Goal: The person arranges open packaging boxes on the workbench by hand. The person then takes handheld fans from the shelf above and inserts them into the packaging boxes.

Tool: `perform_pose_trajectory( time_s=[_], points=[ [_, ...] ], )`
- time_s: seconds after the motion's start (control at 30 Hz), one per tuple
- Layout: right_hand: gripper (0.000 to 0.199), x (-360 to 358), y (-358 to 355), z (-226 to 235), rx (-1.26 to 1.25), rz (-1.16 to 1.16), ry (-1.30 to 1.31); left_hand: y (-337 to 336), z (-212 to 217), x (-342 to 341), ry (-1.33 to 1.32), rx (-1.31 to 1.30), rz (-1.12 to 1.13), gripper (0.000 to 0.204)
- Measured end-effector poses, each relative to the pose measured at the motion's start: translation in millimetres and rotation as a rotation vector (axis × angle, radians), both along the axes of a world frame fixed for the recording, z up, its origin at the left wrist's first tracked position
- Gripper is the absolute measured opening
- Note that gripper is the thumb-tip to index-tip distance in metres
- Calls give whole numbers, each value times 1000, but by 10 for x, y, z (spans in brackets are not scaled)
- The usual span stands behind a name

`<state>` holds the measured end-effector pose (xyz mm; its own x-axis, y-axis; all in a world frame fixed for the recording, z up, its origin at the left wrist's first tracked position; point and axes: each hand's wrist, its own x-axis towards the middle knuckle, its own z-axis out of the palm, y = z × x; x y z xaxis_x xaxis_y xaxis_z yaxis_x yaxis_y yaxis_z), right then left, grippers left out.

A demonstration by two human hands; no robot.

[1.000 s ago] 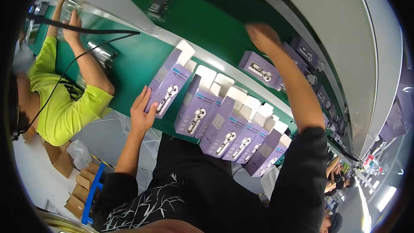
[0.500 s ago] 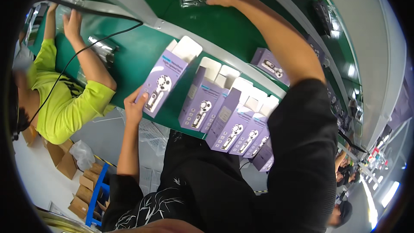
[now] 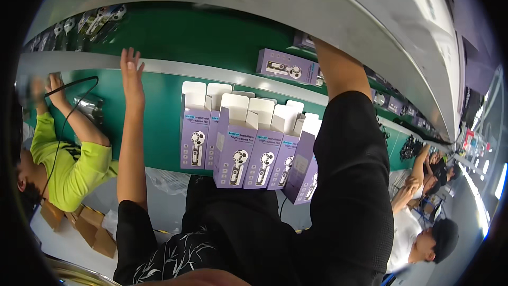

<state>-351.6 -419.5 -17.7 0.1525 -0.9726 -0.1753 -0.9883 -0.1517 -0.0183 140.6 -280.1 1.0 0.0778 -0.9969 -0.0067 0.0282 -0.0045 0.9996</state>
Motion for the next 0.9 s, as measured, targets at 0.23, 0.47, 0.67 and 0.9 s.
perform_pose_trajectory(
  time_s=[0.23, 0.47, 0.67, 0.9],
  points=[
    [26, -664, 114, -256, 72, 8, 570, 987, -662, 612, -444, 132, -20, 58],
    [78, 2583, -1044, 78, -322, 586, -167, 1350, -895, 788, -1079, -182, -161, 53],
    [43, 3209, -2077, -387, -265, 166, 19, 1207, -947, 740, -963, -260, -193, 51],
    [28, 2822, -899, 625, -271, 563, -537, 1247, -729, 786, -928, -234, -88, 61]
  ],
)
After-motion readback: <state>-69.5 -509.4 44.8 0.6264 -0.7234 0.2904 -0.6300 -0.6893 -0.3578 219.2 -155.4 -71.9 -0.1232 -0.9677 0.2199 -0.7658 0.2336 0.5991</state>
